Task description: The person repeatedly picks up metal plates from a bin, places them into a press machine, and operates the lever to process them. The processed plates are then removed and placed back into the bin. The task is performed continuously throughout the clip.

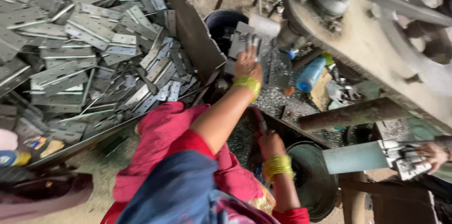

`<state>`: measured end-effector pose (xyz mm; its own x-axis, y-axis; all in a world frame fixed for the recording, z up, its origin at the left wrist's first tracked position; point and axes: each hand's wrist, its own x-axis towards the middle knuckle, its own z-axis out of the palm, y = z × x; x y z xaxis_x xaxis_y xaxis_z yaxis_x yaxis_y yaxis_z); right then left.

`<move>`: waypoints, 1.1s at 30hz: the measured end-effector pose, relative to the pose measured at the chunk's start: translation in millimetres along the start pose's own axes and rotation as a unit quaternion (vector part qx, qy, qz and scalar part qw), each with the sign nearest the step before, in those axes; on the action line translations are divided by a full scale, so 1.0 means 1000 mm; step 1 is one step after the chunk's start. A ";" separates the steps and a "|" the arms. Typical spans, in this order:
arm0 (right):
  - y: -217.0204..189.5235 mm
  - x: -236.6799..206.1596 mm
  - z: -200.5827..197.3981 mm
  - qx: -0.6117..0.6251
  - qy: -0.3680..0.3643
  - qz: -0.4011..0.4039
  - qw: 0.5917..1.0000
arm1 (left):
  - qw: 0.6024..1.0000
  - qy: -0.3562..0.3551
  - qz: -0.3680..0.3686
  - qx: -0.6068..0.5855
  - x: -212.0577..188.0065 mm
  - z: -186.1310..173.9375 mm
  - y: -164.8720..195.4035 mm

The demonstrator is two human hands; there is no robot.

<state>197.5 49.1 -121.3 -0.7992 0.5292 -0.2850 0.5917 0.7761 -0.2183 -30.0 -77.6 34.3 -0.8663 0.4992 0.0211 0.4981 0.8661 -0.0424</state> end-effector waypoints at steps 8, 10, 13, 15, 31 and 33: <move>0.013 -0.007 0.045 0.083 0.100 -0.029 0.991 | 0.994 -0.051 0.031 0.096 0.020 -0.007 0.020; 0.015 -0.009 0.051 0.086 0.059 0.003 0.994 | 0.993 0.081 -0.080 -0.012 0.005 -0.003 0.011; 0.018 -0.001 0.045 0.102 0.054 -0.013 0.993 | 0.941 0.242 -0.045 -0.232 -0.026 0.004 -0.023; 0.017 0.005 0.040 0.062 0.028 -0.018 0.998 | 0.879 0.291 0.057 -0.374 -0.061 0.019 -0.058; 0.012 -0.005 0.023 0.098 0.053 0.010 0.994 | 0.927 0.016 -0.318 -0.196 -0.069 0.142 -0.239; 0.011 -0.006 0.030 0.095 0.031 0.031 0.995 | 0.930 0.052 -0.293 -0.215 -0.077 0.145 -0.240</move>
<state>212.4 43.8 -150.2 -0.7616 0.5992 -0.2468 0.6451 0.6652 -0.3759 -89.1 -327.7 -102.0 -0.9966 -0.0812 0.0115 -0.0694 0.9094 0.4101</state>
